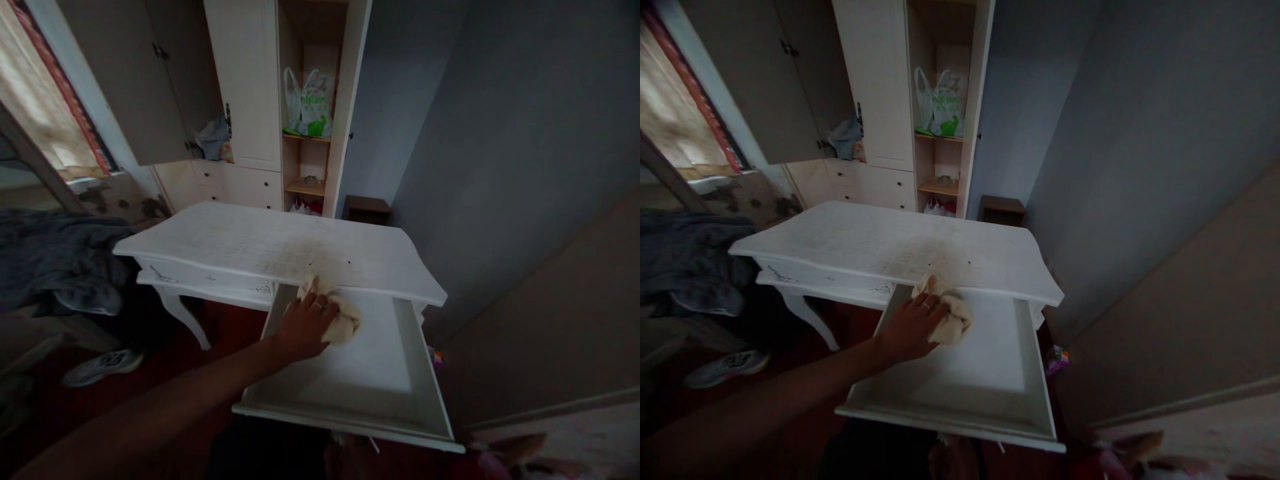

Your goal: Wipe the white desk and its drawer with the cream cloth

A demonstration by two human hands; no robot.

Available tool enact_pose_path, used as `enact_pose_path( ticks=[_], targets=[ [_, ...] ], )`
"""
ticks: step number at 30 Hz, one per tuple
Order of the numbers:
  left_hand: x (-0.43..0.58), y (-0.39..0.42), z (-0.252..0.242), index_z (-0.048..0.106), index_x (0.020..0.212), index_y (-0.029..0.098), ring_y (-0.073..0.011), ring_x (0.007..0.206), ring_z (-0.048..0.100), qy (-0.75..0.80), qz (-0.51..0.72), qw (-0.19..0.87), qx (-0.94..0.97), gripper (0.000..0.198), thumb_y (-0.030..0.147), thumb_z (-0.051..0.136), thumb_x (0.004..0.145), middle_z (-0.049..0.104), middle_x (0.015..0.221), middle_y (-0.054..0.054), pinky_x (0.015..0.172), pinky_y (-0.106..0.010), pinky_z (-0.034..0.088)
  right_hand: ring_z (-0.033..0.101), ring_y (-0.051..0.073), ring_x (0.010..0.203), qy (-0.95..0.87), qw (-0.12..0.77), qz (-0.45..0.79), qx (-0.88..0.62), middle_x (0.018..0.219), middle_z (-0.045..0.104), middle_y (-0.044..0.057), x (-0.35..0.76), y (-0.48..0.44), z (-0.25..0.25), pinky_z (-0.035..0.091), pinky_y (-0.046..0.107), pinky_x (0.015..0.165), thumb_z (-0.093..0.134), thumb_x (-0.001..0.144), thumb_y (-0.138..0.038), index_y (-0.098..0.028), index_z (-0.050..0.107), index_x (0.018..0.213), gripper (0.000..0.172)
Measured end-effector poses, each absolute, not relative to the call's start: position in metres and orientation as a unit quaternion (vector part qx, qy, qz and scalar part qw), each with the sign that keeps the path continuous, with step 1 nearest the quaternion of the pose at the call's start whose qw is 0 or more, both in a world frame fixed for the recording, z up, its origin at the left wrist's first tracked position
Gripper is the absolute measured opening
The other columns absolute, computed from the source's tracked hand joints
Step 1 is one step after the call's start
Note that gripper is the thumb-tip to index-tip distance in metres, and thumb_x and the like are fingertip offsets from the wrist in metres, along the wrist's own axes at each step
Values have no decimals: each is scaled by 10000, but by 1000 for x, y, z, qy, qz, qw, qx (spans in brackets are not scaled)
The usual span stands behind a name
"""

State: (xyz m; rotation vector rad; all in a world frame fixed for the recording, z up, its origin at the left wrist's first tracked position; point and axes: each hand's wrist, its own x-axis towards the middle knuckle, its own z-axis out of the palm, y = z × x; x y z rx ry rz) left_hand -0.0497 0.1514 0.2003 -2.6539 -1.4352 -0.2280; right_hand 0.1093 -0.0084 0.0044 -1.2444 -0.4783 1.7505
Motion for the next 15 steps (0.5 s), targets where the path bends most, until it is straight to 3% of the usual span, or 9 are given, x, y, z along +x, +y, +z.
enact_pose_path(
  ticks=[3,6,11,15],
  targets=[
    [-74,137,182,453,1354,239,-356,1283,438,-490,-30,62,-869,685,419,724,750,492,1397,-144,971,-494,448,538,173,415,-182,457,718,-493,482,596,24,108,0,-1,401,294,403,803,540,-653,-197,632,608,492],
    [-79,143,167,474,1360,187,-382,1280,446,-546,-5,75,-835,693,418,723,755,504,1376,-195,952,-492,447,536,157,393,-159,477,715,-486,465,611,39,110,3,2,370,263,390,818,383,-716,-179,640,588,602],
    [-57,173,150,505,1341,154,-433,1297,419,-629,-9,40,-776,748,616,642,769,479,1402,-235,934,-520,451,563,147,415,-132,483,721,-478,496,638,39,111,-1,16,384,241,401,876,404,-608,-153,651,633,556],
    [-40,194,140,513,1317,172,-408,1272,440,-673,-55,2,-738,706,659,554,808,519,1358,-208,897,-499,481,556,145,413,-107,511,701,-486,507,638,29,106,-5,23,384,239,386,870,411,-607,-168,640,629,542]
  ],
)
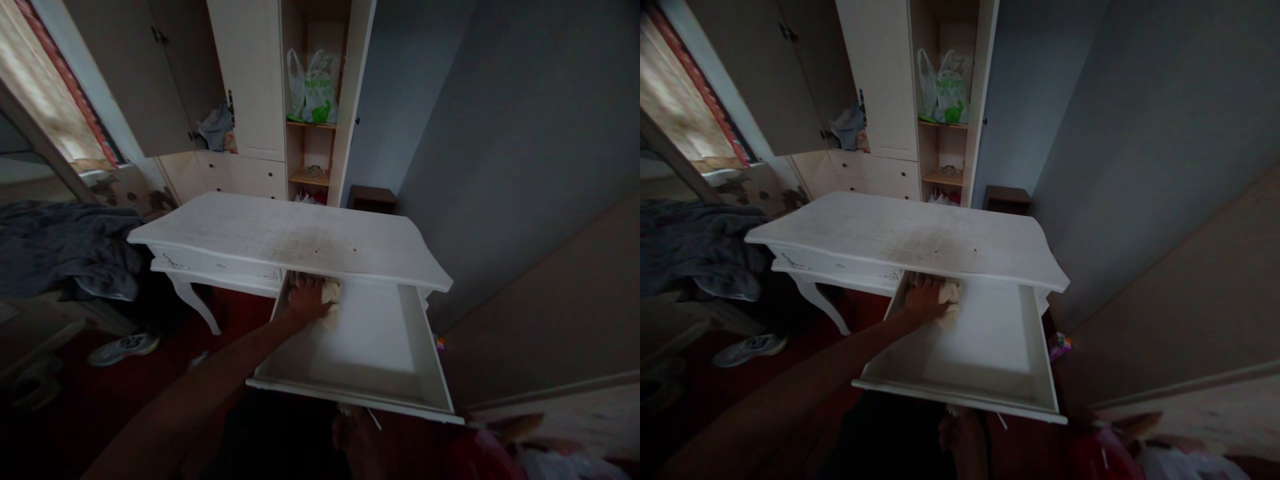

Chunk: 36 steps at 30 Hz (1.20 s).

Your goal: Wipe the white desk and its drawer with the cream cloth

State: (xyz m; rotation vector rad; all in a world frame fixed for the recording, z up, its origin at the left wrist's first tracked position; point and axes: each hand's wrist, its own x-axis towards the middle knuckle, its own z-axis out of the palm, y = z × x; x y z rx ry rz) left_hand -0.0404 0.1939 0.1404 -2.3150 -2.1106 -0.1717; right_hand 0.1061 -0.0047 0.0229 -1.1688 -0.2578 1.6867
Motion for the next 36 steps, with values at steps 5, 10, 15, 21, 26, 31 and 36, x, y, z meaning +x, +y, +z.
enact_pose_path(
  ticks=[5,10,15,21,26,31,36],
  targets=[
    [-23,209,134,514,1306,182,-362,1246,467,-647,-114,2,-754,642,596,582,820,564,1315,-157,958,-472,460,565,149,437,-95,525,700,-475,507,630,18,101,-6,21,399,243,397,875,423,-590,-182,635,633,518],
    [16,221,131,558,1251,181,-339,1162,534,-631,-106,-11,-768,615,591,614,797,603,1251,-150,944,-455,466,525,132,385,-87,527,696,-480,467,609,6,98,-6,14,365,231,371,861,426,-608,-183,632,613,518],
    [67,225,127,532,1280,174,-347,1158,526,-556,-112,-10,-824,692,638,628,775,586,1248,-155,978,-493,430,535,127,406,-103,541,696,-460,488,619,19,97,-7,16,378,226,387,857,471,-578,-171,642,632,487],
    [123,232,133,495,1344,212,-380,1156,517,-498,-87,-21,-863,654,547,647,804,591,1240,-159,870,-505,476,504,121,363,-86,510,713,-473,442,595,34,95,-4,6,338,217,352,834,388,-674,-160,622,572,585],
    [131,235,141,585,1256,211,-381,1145,517,-481,-63,-30,-874,518,470,652,813,603,1198,-162,855,-498,476,515,126,376,-83,518,710,-470,442,593,35,92,-3,6,341,221,365,815,411,-667,-161,619,561,564],
    [114,216,143,642,1170,254,-366,1184,476,-427,-34,-40,-903,392,418,637,814,552,1273,-131,855,-488,478,543,126,434,-84,537,689,-480,497,612,21,89,-6,34,380,230,420,799,545,-531,-153,654,640,416],
    [119,166,147,653,1166,170,-368,1083,546,-398,26,-86,-913,542,587,556,834,580,1220,-185,791,-474,509,566,123,523,-80,588,651,-473,582,631,-3,83,-11,55,430,240,507,742,660,-500,-174,651,716,343]
  ],
)
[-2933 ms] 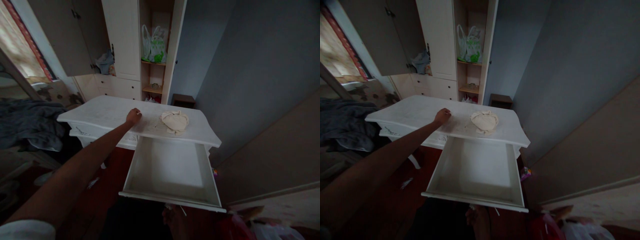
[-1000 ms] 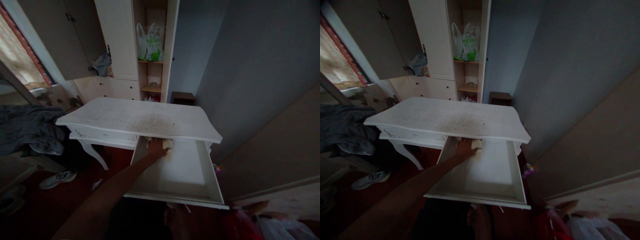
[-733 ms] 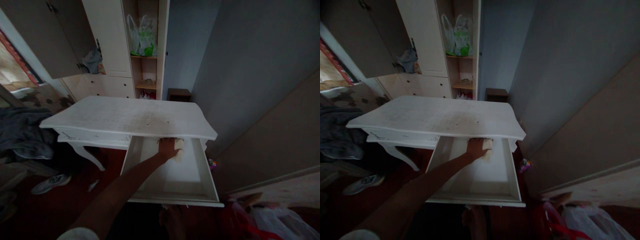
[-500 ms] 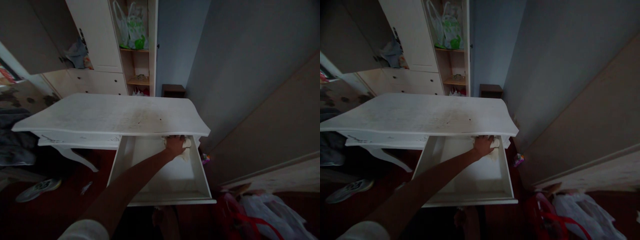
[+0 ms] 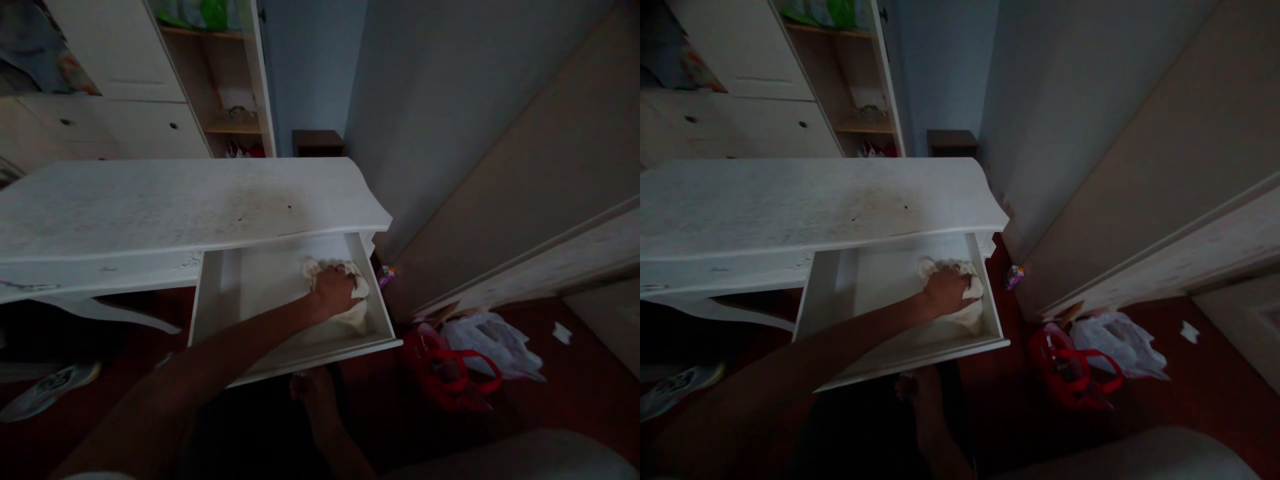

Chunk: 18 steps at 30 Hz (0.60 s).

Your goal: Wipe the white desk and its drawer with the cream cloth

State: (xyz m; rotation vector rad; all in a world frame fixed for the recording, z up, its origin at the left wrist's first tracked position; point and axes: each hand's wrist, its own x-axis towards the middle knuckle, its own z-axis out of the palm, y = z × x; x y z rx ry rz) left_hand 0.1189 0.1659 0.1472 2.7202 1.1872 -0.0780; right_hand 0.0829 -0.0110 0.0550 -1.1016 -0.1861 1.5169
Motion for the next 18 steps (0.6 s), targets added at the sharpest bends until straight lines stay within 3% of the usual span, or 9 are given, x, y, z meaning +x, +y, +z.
enact_pose_path(
  ticks=[3,6,11,18],
  targets=[
    [130,140,151,645,1166,85,-381,1014,575,420,-48,100,901,754,725,512,791,596,1160,-235,758,-488,522,550,122,499,-61,581,650,-486,560,621,-7,82,-11,57,397,231,472,757,615,-530,-176,633,712,388],
    [137,130,153,623,1196,70,-393,1024,574,436,-58,96,893,828,745,600,715,579,1191,-251,760,-493,529,541,116,495,-71,567,658,-491,557,619,-1,84,-9,58,385,227,471,738,641,-530,-166,631,701,384],
    [126,127,155,628,1194,129,-372,1057,578,416,-89,124,896,689,618,696,714,587,1217,-215,806,-478,531,545,117,491,-82,558,664,-490,555,626,5,88,-9,54,393,231,474,737,646,-530,-162,632,683,385],
    [66,112,148,586,1241,171,-366,1043,600,455,-90,150,873,601,562,619,786,603,1209,-194,756,-462,545,584,130,527,-89,537,670,-505,597,660,23,94,-11,49,421,238,501,749,653,-486,-154,651,715,352]
  ],
)
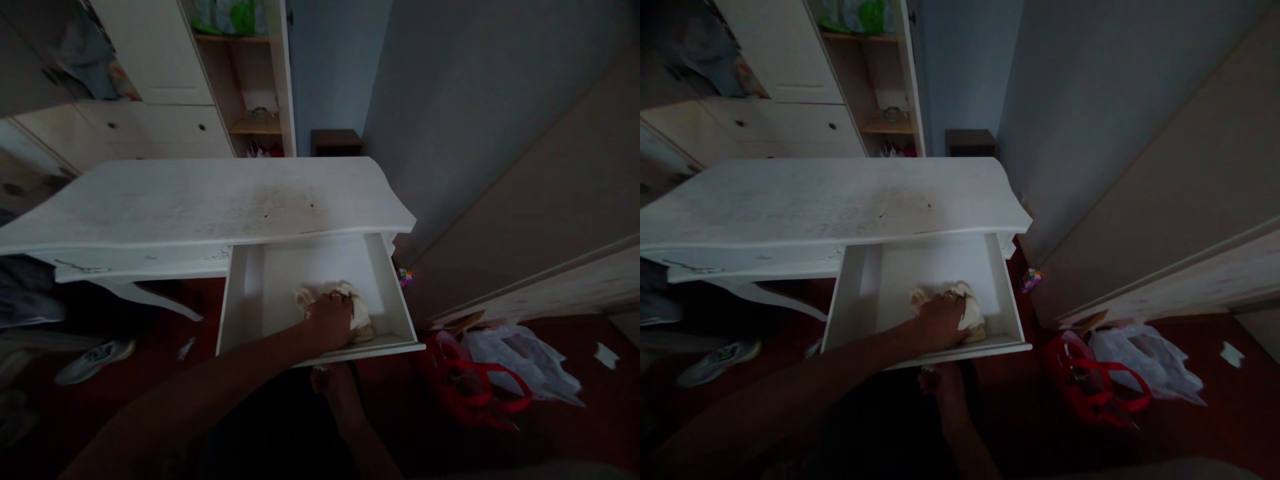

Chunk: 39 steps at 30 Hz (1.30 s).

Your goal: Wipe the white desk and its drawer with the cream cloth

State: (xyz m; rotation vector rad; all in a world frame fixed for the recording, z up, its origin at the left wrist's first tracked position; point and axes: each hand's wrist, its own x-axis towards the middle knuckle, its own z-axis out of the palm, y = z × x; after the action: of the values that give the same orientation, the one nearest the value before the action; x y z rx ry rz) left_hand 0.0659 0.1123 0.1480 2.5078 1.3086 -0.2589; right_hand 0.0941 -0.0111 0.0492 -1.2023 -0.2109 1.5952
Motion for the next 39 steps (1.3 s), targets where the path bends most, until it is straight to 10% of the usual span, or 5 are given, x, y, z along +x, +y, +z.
enact_pose_path(
  ticks=[15,20,29,39],
  targets=[
    [-63,99,143,602,1265,269,-399,1158,548,594,-60,110,795,622,594,639,735,621,1241,-166,972,-551,419,617,164,543,-90,533,692,-479,611,680,35,110,-12,29,446,268,489,830,582,-438,-159,689,671,325],
    [-69,103,137,577,1271,132,-369,1097,595,530,-66,65,843,615,549,574,818,649,1188,-196,1078,-576,308,623,170,557,-94,518,701,-481,619,686,32,113,-11,31,460,274,501,869,525,-481,-163,704,661,383],
    [-61,158,148,464,1359,97,-448,1365,347,609,-46,52,790,660,518,549,858,557,1321,-242,902,-503,484,641,177,610,-85,511,700,-492,659,691,18,115,-13,37,474,285,539,875,533,-500,-175,705,714,409],
    [-7,210,135,425,1403,119,-413,1286,412,622,50,12,781,698,521,549,845,503,1370,-227,920,-518,461,616,181,614,-106,488,710,-495,656,680,42,115,-10,19,469,320,564,790,664,-432,-187,681,698,270]
  ],
)
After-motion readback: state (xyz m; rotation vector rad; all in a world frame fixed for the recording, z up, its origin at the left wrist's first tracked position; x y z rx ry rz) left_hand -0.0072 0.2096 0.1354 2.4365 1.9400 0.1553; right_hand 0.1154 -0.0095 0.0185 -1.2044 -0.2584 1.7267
